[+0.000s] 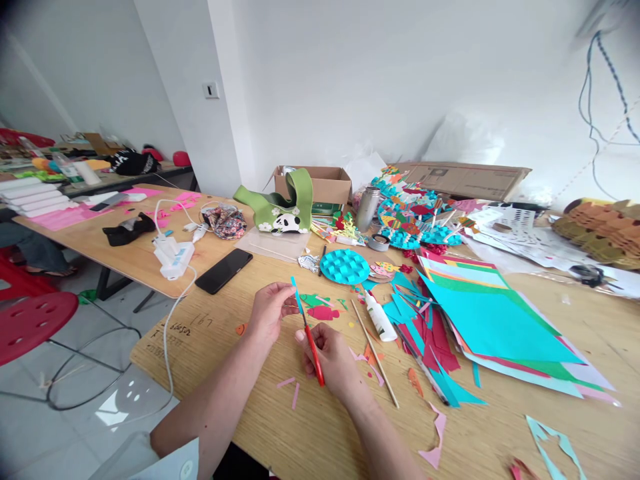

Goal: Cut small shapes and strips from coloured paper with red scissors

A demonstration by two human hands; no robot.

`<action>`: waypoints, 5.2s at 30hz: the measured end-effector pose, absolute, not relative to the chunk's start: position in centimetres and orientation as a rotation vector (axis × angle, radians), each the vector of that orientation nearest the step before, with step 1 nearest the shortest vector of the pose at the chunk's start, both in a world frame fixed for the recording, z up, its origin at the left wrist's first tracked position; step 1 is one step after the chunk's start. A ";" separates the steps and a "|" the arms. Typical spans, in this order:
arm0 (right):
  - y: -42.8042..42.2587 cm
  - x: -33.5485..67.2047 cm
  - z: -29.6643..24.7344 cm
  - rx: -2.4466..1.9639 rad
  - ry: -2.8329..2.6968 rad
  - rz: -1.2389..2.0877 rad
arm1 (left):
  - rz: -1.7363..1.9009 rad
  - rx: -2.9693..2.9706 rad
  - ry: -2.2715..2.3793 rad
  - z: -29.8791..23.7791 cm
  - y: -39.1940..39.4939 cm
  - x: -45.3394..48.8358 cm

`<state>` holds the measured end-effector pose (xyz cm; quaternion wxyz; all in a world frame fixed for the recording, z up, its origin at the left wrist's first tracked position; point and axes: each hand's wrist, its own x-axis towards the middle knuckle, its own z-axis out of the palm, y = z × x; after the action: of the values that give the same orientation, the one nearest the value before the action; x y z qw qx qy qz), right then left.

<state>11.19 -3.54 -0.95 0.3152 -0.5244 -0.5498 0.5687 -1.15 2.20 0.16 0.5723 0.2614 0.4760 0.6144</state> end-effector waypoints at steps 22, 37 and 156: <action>-3.5 11.2 -1.1 -1.375 -1.449 1.493 | 1.422 0.605 1.109 0.0 2.3 -1.2; -3.6 11.2 -0.6 -1.359 -1.483 1.469 | 1.436 0.612 1.105 0.0 2.2 -1.2; -3.6 11.0 -0.9 -1.476 -1.492 1.381 | 1.410 0.586 1.056 -0.5 2.2 -0.8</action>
<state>10.96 -3.63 -0.92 0.3095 -0.5587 -0.5648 0.5226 -0.81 2.21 -0.49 0.5992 0.2528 0.4553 0.6081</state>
